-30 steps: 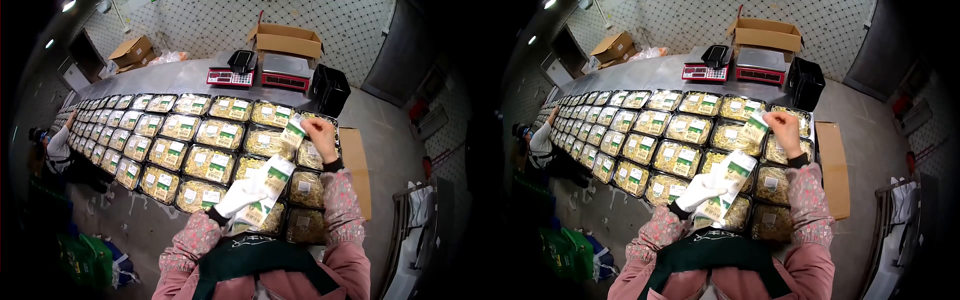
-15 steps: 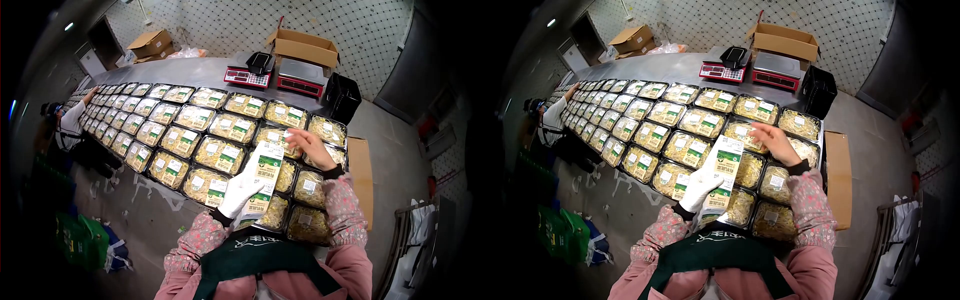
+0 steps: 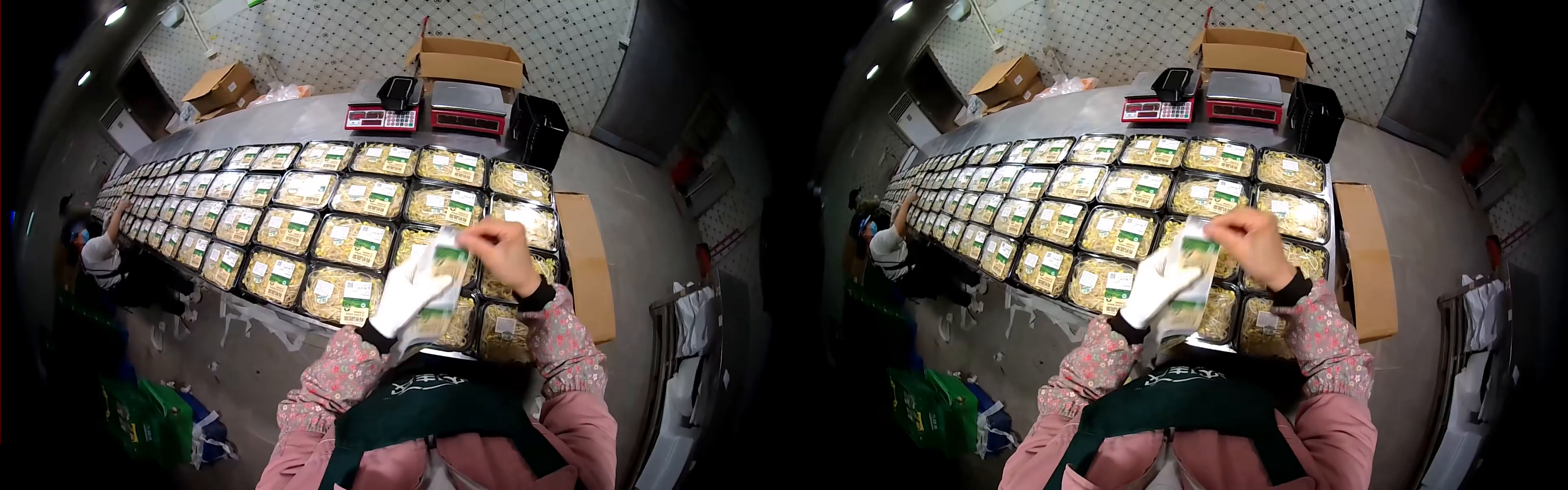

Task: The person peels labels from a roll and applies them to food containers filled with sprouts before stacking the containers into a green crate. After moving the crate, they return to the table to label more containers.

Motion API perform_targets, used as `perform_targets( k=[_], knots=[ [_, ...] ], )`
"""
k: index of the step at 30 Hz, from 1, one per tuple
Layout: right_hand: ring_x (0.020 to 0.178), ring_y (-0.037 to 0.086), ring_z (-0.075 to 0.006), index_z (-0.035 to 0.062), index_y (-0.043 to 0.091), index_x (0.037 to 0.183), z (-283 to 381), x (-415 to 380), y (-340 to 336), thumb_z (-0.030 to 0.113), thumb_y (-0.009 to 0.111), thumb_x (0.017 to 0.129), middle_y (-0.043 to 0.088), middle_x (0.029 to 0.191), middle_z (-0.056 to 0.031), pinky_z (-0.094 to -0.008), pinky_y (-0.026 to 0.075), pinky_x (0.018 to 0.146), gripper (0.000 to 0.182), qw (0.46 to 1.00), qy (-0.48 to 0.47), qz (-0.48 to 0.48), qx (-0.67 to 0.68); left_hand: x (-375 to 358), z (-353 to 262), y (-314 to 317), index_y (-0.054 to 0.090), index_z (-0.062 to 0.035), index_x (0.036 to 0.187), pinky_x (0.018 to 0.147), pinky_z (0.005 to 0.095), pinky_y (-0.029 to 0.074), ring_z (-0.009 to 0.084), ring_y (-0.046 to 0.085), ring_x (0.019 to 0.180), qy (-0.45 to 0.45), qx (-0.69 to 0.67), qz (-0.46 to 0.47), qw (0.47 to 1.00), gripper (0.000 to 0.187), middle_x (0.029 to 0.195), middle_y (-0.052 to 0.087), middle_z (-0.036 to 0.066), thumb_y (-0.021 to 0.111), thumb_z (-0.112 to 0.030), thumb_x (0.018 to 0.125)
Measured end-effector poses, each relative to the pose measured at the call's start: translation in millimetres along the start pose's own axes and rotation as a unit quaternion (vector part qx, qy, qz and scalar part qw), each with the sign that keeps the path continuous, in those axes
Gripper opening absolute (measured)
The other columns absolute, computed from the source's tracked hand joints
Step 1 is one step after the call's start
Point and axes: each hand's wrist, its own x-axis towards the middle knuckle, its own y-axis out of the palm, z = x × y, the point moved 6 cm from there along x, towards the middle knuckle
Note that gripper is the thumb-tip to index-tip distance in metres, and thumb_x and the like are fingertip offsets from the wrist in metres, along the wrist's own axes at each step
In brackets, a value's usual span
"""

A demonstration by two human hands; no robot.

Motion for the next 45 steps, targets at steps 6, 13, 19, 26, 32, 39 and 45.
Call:
perform_targets(
  k=[6, 13, 19, 26, 32, 39, 45],
  knots=[
    [0.065, 0.054, -0.0056, 0.0003, 0.069, 0.086, -77, 18, -25, 0.016, 0.070, 0.081, 0.064, 0.075, -0.0014, -0.0201, 0.042, 0.057, 0.016, 0.992, 0.116, 0.007, 0.040, -70, 36, -58, 0.054, 0.0055, 0.118, 0.087, 0.0249, 0.046, 0.0131, 0.060, 0.097, -0.138, -0.052, 0.035, 0.988, 0.035, 0.109, 0.063, 0.009, 0.062, -0.004, 0.085],
    [0.092, 0.051, -0.0249, 0.0032, 0.063, 0.107, -73, -14, 35, 0.030, 0.074, 0.073, 0.062, 0.096, -0.0091, -0.0386, 0.040, 0.082, 0.045, 0.888, -0.042, 0.052, -0.456, -85, 39, -77, 0.054, 0.0040, 0.118, 0.077, 0.0198, 0.045, 0.0092, 0.060, 0.091, -0.103, -0.080, -0.006, 0.991, 0.037, 0.108, 0.064, 0.007, 0.064, -0.009, 0.085],
    [0.095, 0.056, -0.0147, -0.0019, 0.051, 0.126, -24, -21, 32, 0.022, 0.069, 0.082, 0.060, 0.108, -0.0095, -0.0278, 0.046, 0.082, 0.053, 0.982, 0.157, 0.090, 0.057, -76, 38, -49, 0.052, 0.0076, 0.117, 0.091, 0.0282, 0.046, 0.0165, 0.059, 0.101, -0.061, -0.114, 0.024, 0.991, 0.034, 0.113, 0.061, 0.013, 0.062, -0.003, 0.086],
    [0.065, 0.055, -0.0039, -0.0037, 0.067, 0.096, 22, -64, 60, 0.009, 0.070, 0.081, 0.065, 0.076, -0.0024, -0.0176, 0.044, 0.057, 0.020, 0.960, 0.191, 0.138, 0.152, -69, -22, -30, 0.042, 0.0015, 0.130, 0.094, 0.0299, 0.043, 0.0194, 0.055, 0.106, 0.135, 0.234, -0.033, 0.962, 0.059, 0.117, 0.056, 0.010, 0.070, -0.010, 0.080],
    [0.060, 0.057, -0.0080, 0.0023, 0.072, 0.085, 52, -77, 55, 0.009, 0.070, 0.079, 0.065, 0.069, -0.0050, -0.0225, 0.043, 0.053, 0.009, 0.999, 0.012, 0.042, -0.016, -64, 15, -30, 0.063, 0.0005, 0.096, 0.075, 0.0205, 0.049, 0.0078, 0.061, 0.083, 0.030, 0.089, -0.057, 0.994, 0.017, 0.091, 0.065, 0.003, 0.069, -0.007, 0.081],
    [0.062, 0.054, -0.0060, 0.0001, 0.070, 0.083, -1, -81, -20, 0.013, 0.069, 0.080, 0.064, 0.071, -0.0012, -0.0216, 0.043, 0.058, 0.013, 0.988, 0.122, -0.092, 0.030, -160, 87, -23, 0.063, 0.0002, 0.107, 0.076, 0.0237, 0.050, 0.0092, 0.063, 0.084, -0.229, -0.015, 0.187, 0.955, 0.029, 0.097, 0.067, 0.005, 0.069, -0.004, 0.079],
    [0.078, 0.055, -0.0174, 0.0032, 0.070, 0.088, -39, -109, 57, 0.027, 0.073, 0.075, 0.062, 0.076, -0.0049, -0.0324, 0.041, 0.070, 0.027, 0.961, 0.079, 0.050, -0.260, -194, 92, -13, 0.061, 0.0013, 0.107, 0.074, 0.0253, 0.051, 0.0138, 0.063, 0.083, -0.262, -0.092, 0.166, 0.946, 0.027, 0.096, 0.066, 0.007, 0.066, -0.003, 0.081]
  ],
)
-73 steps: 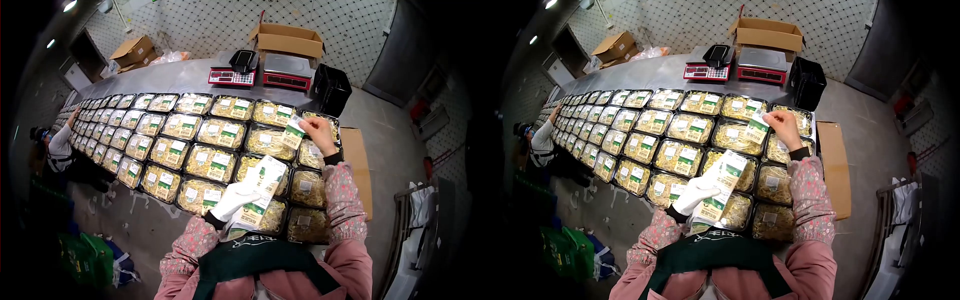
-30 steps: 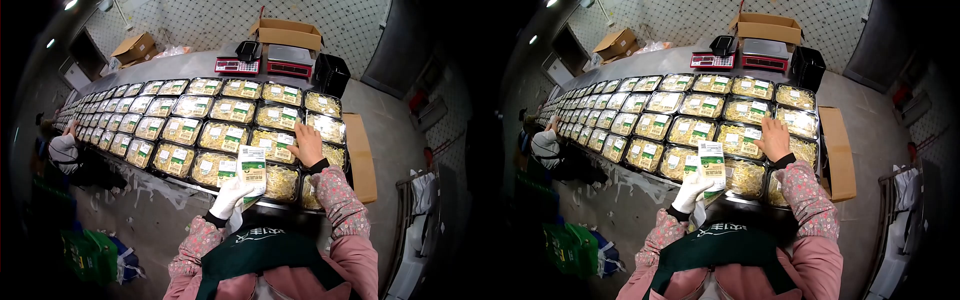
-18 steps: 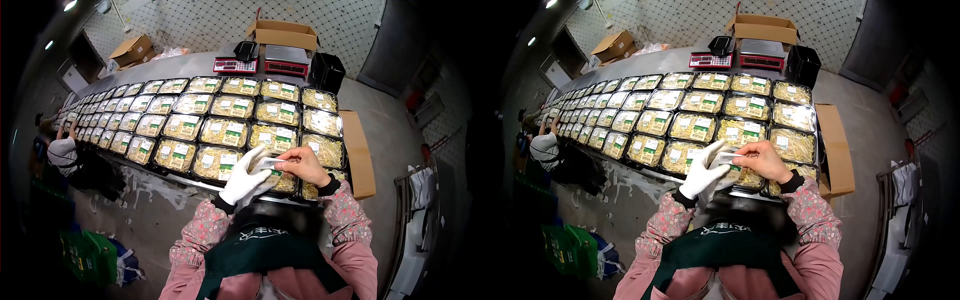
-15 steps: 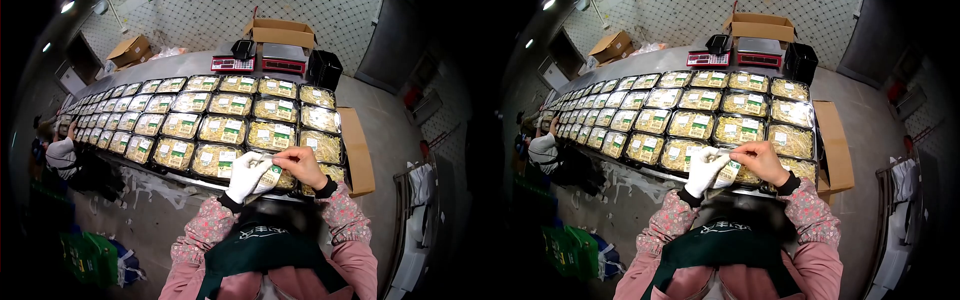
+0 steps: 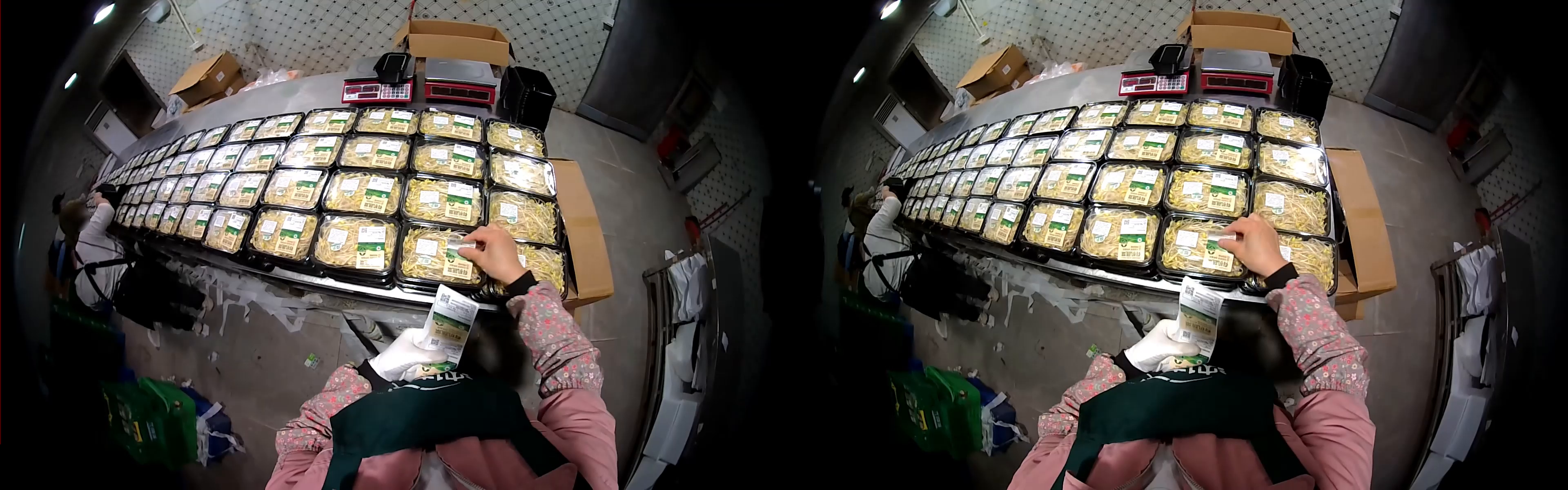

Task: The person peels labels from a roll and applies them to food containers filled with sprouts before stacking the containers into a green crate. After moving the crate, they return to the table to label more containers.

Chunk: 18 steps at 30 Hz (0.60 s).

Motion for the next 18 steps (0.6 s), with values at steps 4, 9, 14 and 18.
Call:
perform_targets(
  k=[4, 9, 14, 18],
  knots=[
    [0.103, 0.049, -0.0248, 0.0028, 0.060, 0.112, 27, -10, -13, 0.032, 0.074, 0.072, 0.059, 0.104, -0.0105, -0.0368, 0.033, 0.085, 0.051, 0.979, -0.055, -0.059, -0.187, 1, -13, 0, 0.057, 0.0032, 0.114, 0.080, 0.0291, 0.051, 0.0167, 0.064, 0.089, 0.038, -0.103, -0.030, 0.993, 0.033, 0.102, 0.065, 0.010, 0.064, -0.003, 0.083],
    [0.097, 0.057, -0.0155, -0.0012, 0.049, 0.126, 23, -20, -18, 0.020, 0.067, 0.084, 0.060, 0.109, -0.0082, -0.0290, 0.046, 0.080, 0.050, 0.915, 0.078, 0.048, 0.394, 11, -17, -17, 0.056, 0.0037, 0.114, 0.081, 0.0289, 0.051, 0.0166, 0.064, 0.090, 0.116, -0.047, -0.122, 0.985, 0.032, 0.104, 0.064, 0.010, 0.063, -0.004, 0.084],
    [0.064, 0.057, -0.0034, -0.0035, 0.067, 0.093, 70, -47, -36, 0.009, 0.070, 0.081, 0.064, 0.073, -0.0015, -0.0160, 0.045, 0.058, 0.017, 0.907, 0.065, 0.079, 0.409, 19, -33, -5, 0.048, 0.0034, 0.124, 0.091, 0.0302, 0.046, 0.0162, 0.057, 0.104, 0.166, 0.063, -0.102, 0.979, 0.048, 0.115, 0.059, 0.009, 0.068, -0.002, 0.080],
    [0.064, 0.057, -0.0030, -0.0024, 0.067, 0.089, 60, -67, -31, 0.010, 0.070, 0.082, 0.064, 0.074, -0.0017, -0.0153, 0.043, 0.054, 0.015, 0.891, 0.136, 0.153, 0.405, 11, -96, 18, 0.037, 0.0024, 0.135, 0.097, 0.0287, 0.040, 0.0169, 0.050, 0.116, 0.343, 0.342, -0.183, 0.856, 0.066, 0.126, 0.052, 0.011, 0.068, -0.002, 0.078]
  ],
)
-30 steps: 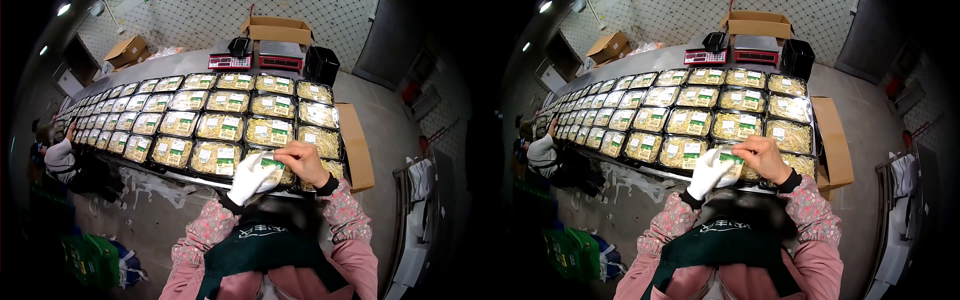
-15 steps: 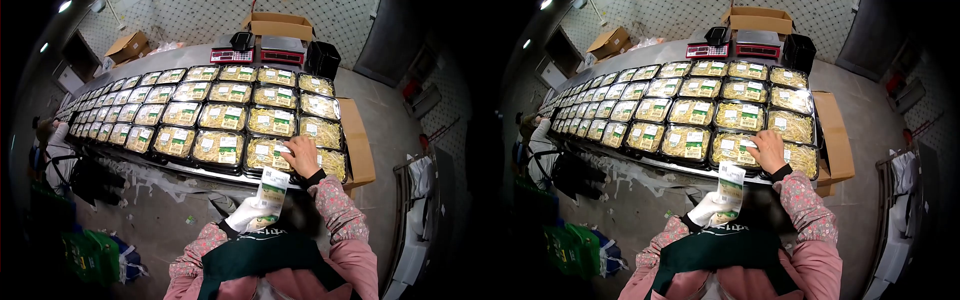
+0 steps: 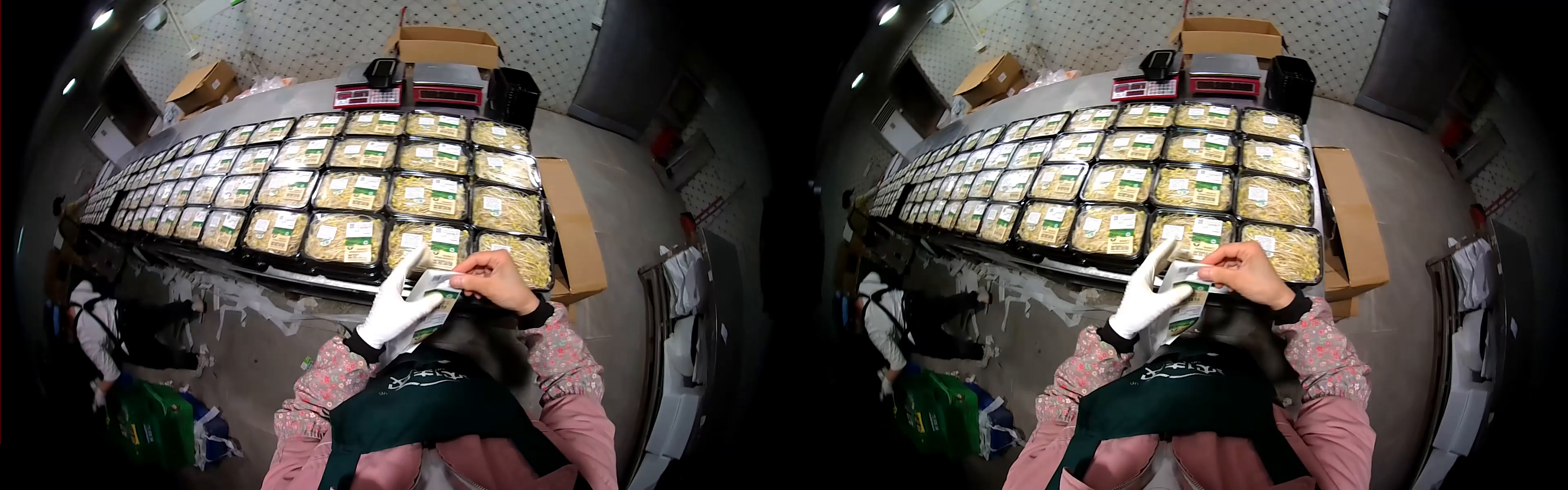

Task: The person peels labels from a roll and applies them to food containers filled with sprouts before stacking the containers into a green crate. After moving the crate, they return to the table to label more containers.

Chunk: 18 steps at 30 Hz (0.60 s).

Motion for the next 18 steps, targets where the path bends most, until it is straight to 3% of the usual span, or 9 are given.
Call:
perform_targets(
  k=[3, 4, 5, 7, 8, 11, 14, 16, 18],
  knots=[
    [0.064, 0.056, -0.0048, -0.0014, 0.069, 0.089, -2, -13, -6, 0.009, 0.069, 0.082, 0.064, 0.074, -0.0010, -0.0188, 0.042, 0.053, 0.012, 0.994, -0.093, -0.052, 0.008, 10, 16, 24, 0.062, 0.0038, 0.096, 0.069, 0.0225, 0.051, 0.0098, 0.063, 0.077, -0.131, -0.151, -0.024, 0.980, 0.018, 0.086, 0.067, 0.007, 0.068, -0.007, 0.082],
    [0.064, 0.055, -0.0050, 0.0002, 0.070, 0.087, 5, -20, -16, 0.007, 0.069, 0.081, 0.064, 0.072, -0.0014, -0.0204, 0.043, 0.056, 0.009, 0.975, -0.163, -0.093, -0.116, 15, 15, 32, 0.062, 0.0017, 0.088, 0.062, 0.0231, 0.052, 0.0091, 0.062, 0.070, -0.125, -0.157, -0.046, 0.979, 0.014, 0.083, 0.066, 0.008, 0.070, -0.008, 0.082],
    [0.064, 0.055, -0.0050, 0.0002, 0.070, 0.087, 6, -24, -27, 0.007, 0.069, 0.081, 0.064, 0.072, -0.0014, -0.0204, 0.043, 0.056, 0.009, 0.975, -0.160, -0.103, -0.115, 14, 20, 45, 0.061, 0.0028, 0.096, 0.070, 0.0225, 0.050, 0.0085, 0.062, 0.078, -0.191, -0.205, -0.033, 0.959, 0.020, 0.089, 0.067, 0.007, 0.070, -0.008, 0.081],
    [0.063, 0.055, -0.0051, 0.0018, 0.070, 0.084, 25, -43, -61, 0.007, 0.069, 0.080, 0.064, 0.071, -0.0025, -0.0202, 0.043, 0.057, 0.007, 0.908, -0.264, -0.198, -0.257, 12, 18, 75, 0.059, 0.0026, 0.103, 0.080, 0.0243, 0.049, 0.0094, 0.060, 0.088, -0.111, -0.186, 0.050, 0.975, 0.030, 0.099, 0.065, 0.005, 0.072, -0.008, 0.079],
    [0.063, 0.055, -0.0054, 0.0012, 0.070, 0.084, 21, -49, -92, 0.007, 0.068, 0.080, 0.064, 0.071, -0.0022, -0.0203, 0.043, 0.058, 0.007, 0.915, -0.246, -0.253, -0.198, 3, 27, 91, 0.057, 0.0028, 0.109, 0.087, 0.0256, 0.045, 0.0099, 0.057, 0.097, -0.165, -0.179, 0.144, 0.959, 0.038, 0.106, 0.063, 0.004, 0.074, -0.008, 0.077],
    [0.065, 0.056, -0.0065, -0.0012, 0.068, 0.082, -4, -61, -177, 0.005, 0.067, 0.080, 0.064, 0.071, -0.0014, -0.0215, 0.044, 0.060, 0.007, 0.928, -0.133, -0.344, -0.053, -27, 60, 124, 0.060, 0.0026, 0.103, 0.080, 0.0245, 0.050, 0.0106, 0.062, 0.087, -0.320, -0.279, 0.270, 0.864, 0.027, 0.098, 0.065, 0.007, 0.070, -0.001, 0.079],
    [0.068, 0.056, -0.0055, -0.0031, 0.067, 0.083, -40, -51, -193, 0.007, 0.068, 0.079, 0.064, 0.074, -0.0009, -0.0211, 0.045, 0.063, 0.011, 0.960, -0.088, -0.250, -0.085, -37, 58, 142, 0.059, 0.0022, 0.109, 0.083, 0.0245, 0.050, 0.0119, 0.063, 0.091, -0.333, -0.309, 0.277, 0.847, 0.032, 0.103, 0.066, 0.008, 0.069, 0.002, 0.078],
    [0.068, 0.057, -0.0118, 0.0021, 0.067, 0.086, -49, -43, -184, 0.017, 0.070, 0.077, 0.062, 0.072, -0.0028, -0.0269, 0.046, 0.063, 0.018, 0.928, -0.094, -0.222, -0.283, -33, 48, 152, 0.059, 0.0026, 0.111, 0.082, 0.0251, 0.050, 0.0122, 0.063, 0.091, -0.328, -0.350, 0.257, 0.839, 0.032, 0.103, 0.065, 0.008, 0.068, -0.001, 0.080],
    [0.079, 0.056, -0.0213, 0.0094, 0.068, 0.091, -48, -41, -164, 0.027, 0.072, 0.073, 0.059, 0.076, -0.0048, -0.0347, 0.045, 0.068, 0.025, 0.836, -0.147, -0.208, -0.485, -19, 43, 151, 0.057, 0.0030, 0.113, 0.083, 0.0255, 0.049, 0.0131, 0.062, 0.093, -0.313, -0.370, 0.213, 0.849, 0.031, 0.105, 0.065, 0.009, 0.065, -0.003, 0.083]
  ],
)
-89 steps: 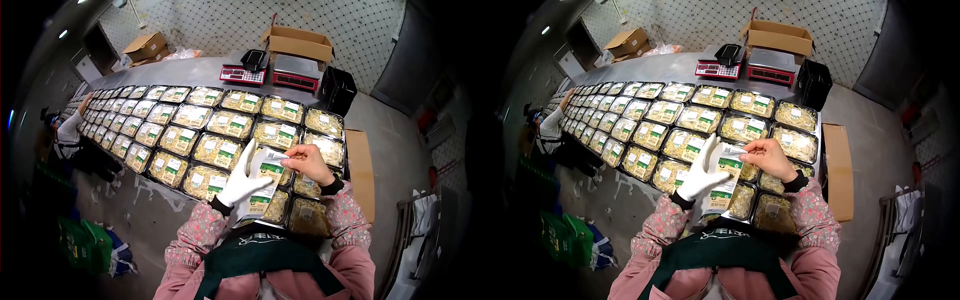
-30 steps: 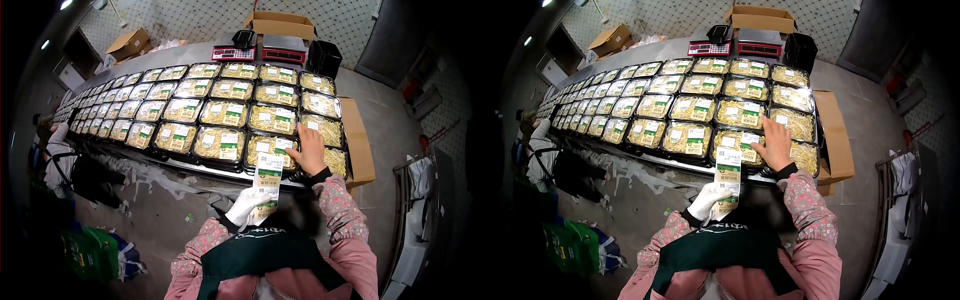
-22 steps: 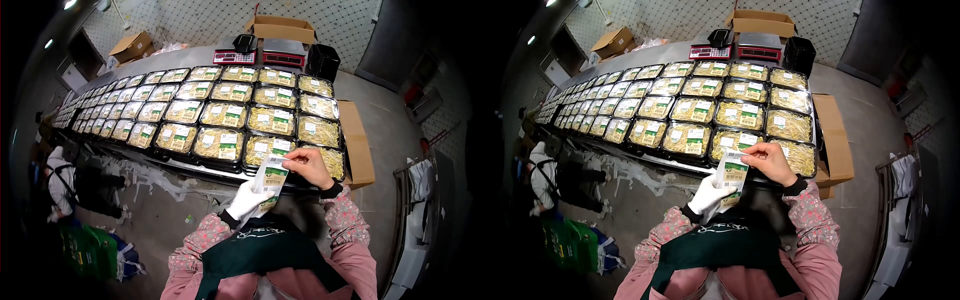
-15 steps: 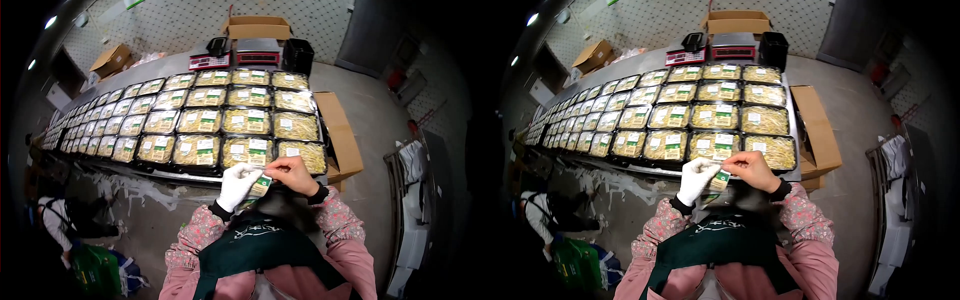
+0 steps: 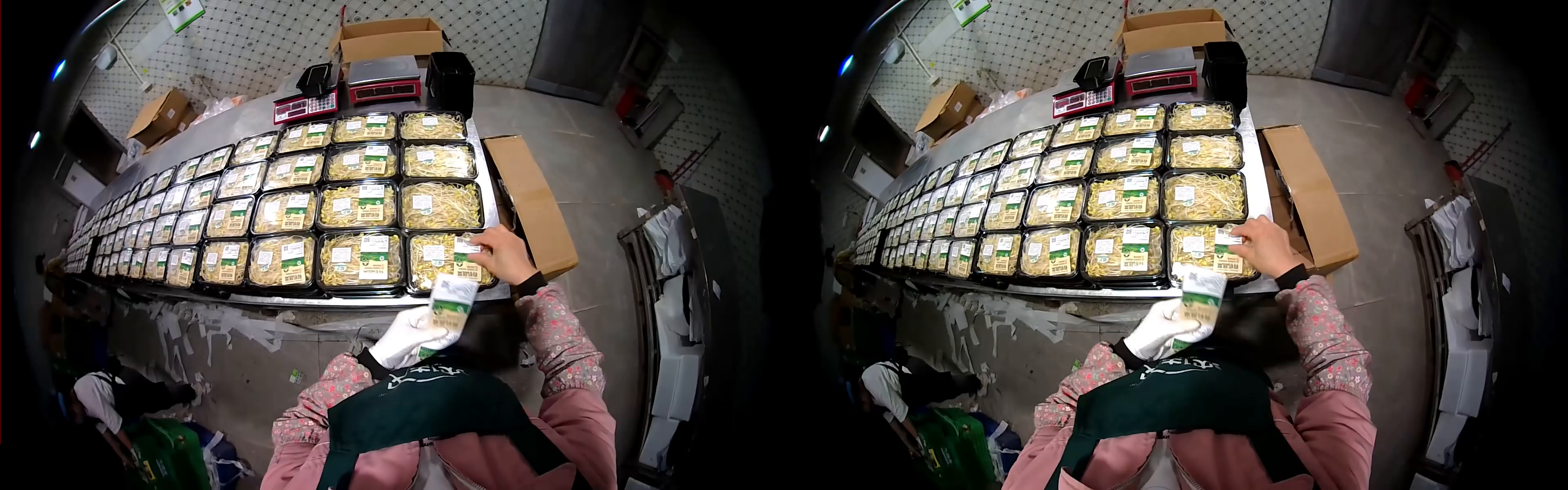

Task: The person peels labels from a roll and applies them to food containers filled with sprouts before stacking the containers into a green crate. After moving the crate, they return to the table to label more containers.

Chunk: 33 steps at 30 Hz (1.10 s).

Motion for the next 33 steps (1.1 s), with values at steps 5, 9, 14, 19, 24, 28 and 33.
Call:
perform_targets(
  k=[5, 9, 14, 19, 24, 28, 33],
  knots=[
    [0.088, 0.054, -0.0234, 0.0037, 0.061, 0.111, 20, -2, -26, 0.026, 0.071, 0.075, 0.058, 0.097, -0.0086, -0.0329, 0.045, 0.075, 0.044, 0.993, -0.021, -0.033, -0.108, 17, -30, 3, 0.054, 0.0039, 0.117, 0.085, 0.0244, 0.047, 0.0121, 0.060, 0.095, 0.080, -0.056, -0.092, 0.991, 0.033, 0.105, 0.064, 0.008, 0.062, -0.005, 0.086],
    [0.089, 0.053, -0.0067, -0.0031, 0.055, 0.120, 33, 7, -32, 0.008, 0.070, 0.080, 0.059, 0.102, -0.0066, -0.0199, 0.046, 0.070, 0.044, 0.827, 0.099, 0.063, 0.549, 29, -34, 7, 0.055, 0.0035, 0.116, 0.085, 0.0234, 0.046, 0.0102, 0.059, 0.094, 0.080, 0.003, -0.109, 0.991, 0.033, 0.106, 0.064, 0.007, 0.063, -0.007, 0.086],
    [0.065, 0.053, -0.0023, -0.0037, 0.064, 0.103, 30, 5, -25, 0.004, 0.067, 0.083, 0.063, 0.080, -0.0007, -0.0162, 0.044, 0.058, 0.021, 0.850, 0.107, 0.085, 0.509, 37, -59, 9, 0.041, 0.0036, 0.130, 0.096, 0.0294, 0.041, 0.0160, 0.053, 0.110, 0.162, 0.224, -0.124, 0.953, 0.056, 0.123, 0.055, 0.010, 0.067, -0.014, 0.084],
    [0.069, 0.054, -0.0015, -0.0039, 0.064, 0.097, 32, 2, -11, 0.005, 0.067, 0.084, 0.064, 0.080, -0.0009, -0.0159, 0.044, 0.059, 0.017, 0.820, 0.130, 0.142, 0.539, 56, -71, 8, 0.063, 0.0028, 0.095, 0.071, 0.0197, 0.047, 0.0060, 0.058, 0.078, 0.200, 0.171, -0.175, 0.949, 0.014, 0.088, 0.065, 0.004, 0.065, -0.005, 0.085],
    [0.068, 0.056, -0.0029, -0.0041, 0.067, 0.089, 31, 14, -27, 0.006, 0.067, 0.083, 0.066, 0.078, -0.0016, -0.0176, 0.045, 0.059, 0.012, 0.883, 0.087, 0.141, 0.438, 62, -56, -3, 0.063, 0.0016, 0.090, 0.070, 0.0198, 0.046, 0.0051, 0.057, 0.077, 0.216, 0.157, -0.262, 0.928, 0.016, 0.086, 0.064, 0.003, 0.070, -0.010, 0.082],
    [0.066, 0.057, -0.0048, -0.0028, 0.068, 0.088, -17, 60, -54, 0.006, 0.066, 0.082, 0.067, 0.076, -0.0028, -0.0198, 0.046, 0.060, 0.011, 0.920, 0.046, -0.064, 0.383, 52, -40, 19, 0.062, -0.0008, 0.101, 0.076, 0.0215, 0.047, 0.0054, 0.057, 0.083, 0.111, 0.308, -0.164, 0.931, 0.029, 0.093, 0.065, 0.001, 0.075, -0.014, 0.077],
    [0.065, 0.058, -0.0078, 0.0009, 0.069, 0.085, -59, 109, -8, 0.013, 0.069, 0.079, 0.066, 0.072, -0.0039, -0.0232, 0.046, 0.061, 0.014, 0.960, 0.020, 0.001, 0.280, 42, -17, 25, 0.063, -0.0001, 0.100, 0.074, 0.0206, 0.048, 0.0048, 0.059, 0.081, 0.049, 0.130, -0.077, 0.987, 0.023, 0.089, 0.065, 0.000, 0.071, -0.006, 0.080]
  ],
)
